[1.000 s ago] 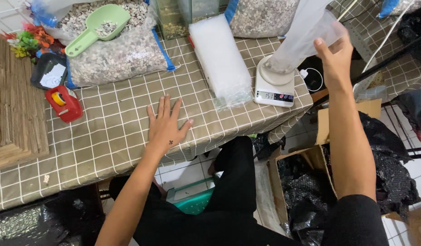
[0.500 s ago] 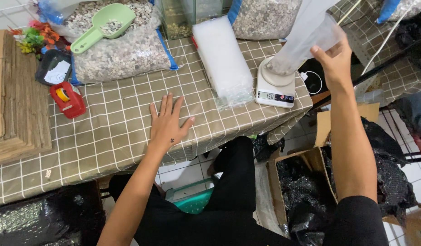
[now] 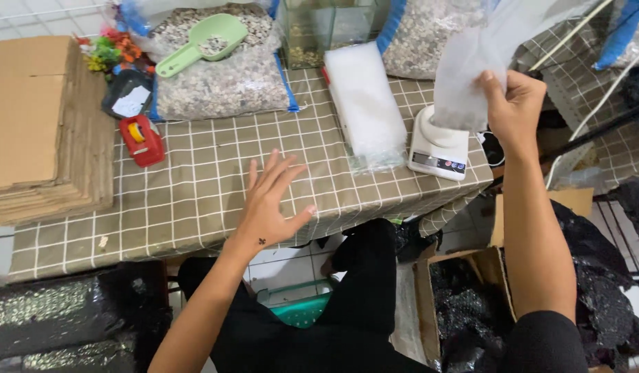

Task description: The person scoops aquarium gravel from a large bag into a small plastic pouch, weighs it on a digital scale, and seals the pouch by hand.

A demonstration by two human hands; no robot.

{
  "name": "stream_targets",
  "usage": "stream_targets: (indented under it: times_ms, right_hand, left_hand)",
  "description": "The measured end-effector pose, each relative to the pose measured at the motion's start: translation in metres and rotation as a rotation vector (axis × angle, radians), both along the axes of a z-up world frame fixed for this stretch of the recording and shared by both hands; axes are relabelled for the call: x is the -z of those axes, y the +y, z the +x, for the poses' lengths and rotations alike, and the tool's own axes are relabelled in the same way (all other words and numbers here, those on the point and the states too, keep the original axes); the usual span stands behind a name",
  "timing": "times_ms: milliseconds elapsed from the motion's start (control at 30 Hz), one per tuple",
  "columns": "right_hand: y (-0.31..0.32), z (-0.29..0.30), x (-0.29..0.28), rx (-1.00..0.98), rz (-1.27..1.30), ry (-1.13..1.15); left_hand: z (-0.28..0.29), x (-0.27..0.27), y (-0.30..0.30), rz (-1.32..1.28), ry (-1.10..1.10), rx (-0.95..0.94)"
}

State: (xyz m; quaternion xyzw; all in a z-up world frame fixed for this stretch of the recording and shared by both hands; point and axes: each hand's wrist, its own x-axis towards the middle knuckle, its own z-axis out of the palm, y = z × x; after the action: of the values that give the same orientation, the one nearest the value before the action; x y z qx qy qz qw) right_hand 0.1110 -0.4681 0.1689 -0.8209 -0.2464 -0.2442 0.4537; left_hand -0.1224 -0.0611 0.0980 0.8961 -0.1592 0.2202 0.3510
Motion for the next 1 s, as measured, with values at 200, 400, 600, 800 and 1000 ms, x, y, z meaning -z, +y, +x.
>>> stream_targets:
  times_ms: [200, 400, 600, 800, 1000]
  right_hand:
    - [0.077, -0.078, -0.059, -0.206, 0.004, -0.067]
    - [0.168, -0.141, -0.058, -0.359, 0.246, 0.302]
    - [0.217, -0.161, -0.05, -0.659, 0.271, 0.423]
    - [0.227, -0.162, -0.048, -0.823, 0.443, 0.447]
    - [0.219, -0.161, -0.035, -0.771, 0.097, 0.331]
  left_hand:
    - [-0.012, -0.045, -0.02, -0.242, -0.063, 0.173]
    - [-0.009, -0.075, -0.026, -0.401, 0.258, 0.155]
    - [0.01, 0.031, 0.001, -0.855, 0.304, 0.195]
    - [-0.019, 0.005, 0.011, -0.76, 0.028, 0.04]
    - [-0.039, -0.07, 0.001, -0.658, -0.572, -0.095]
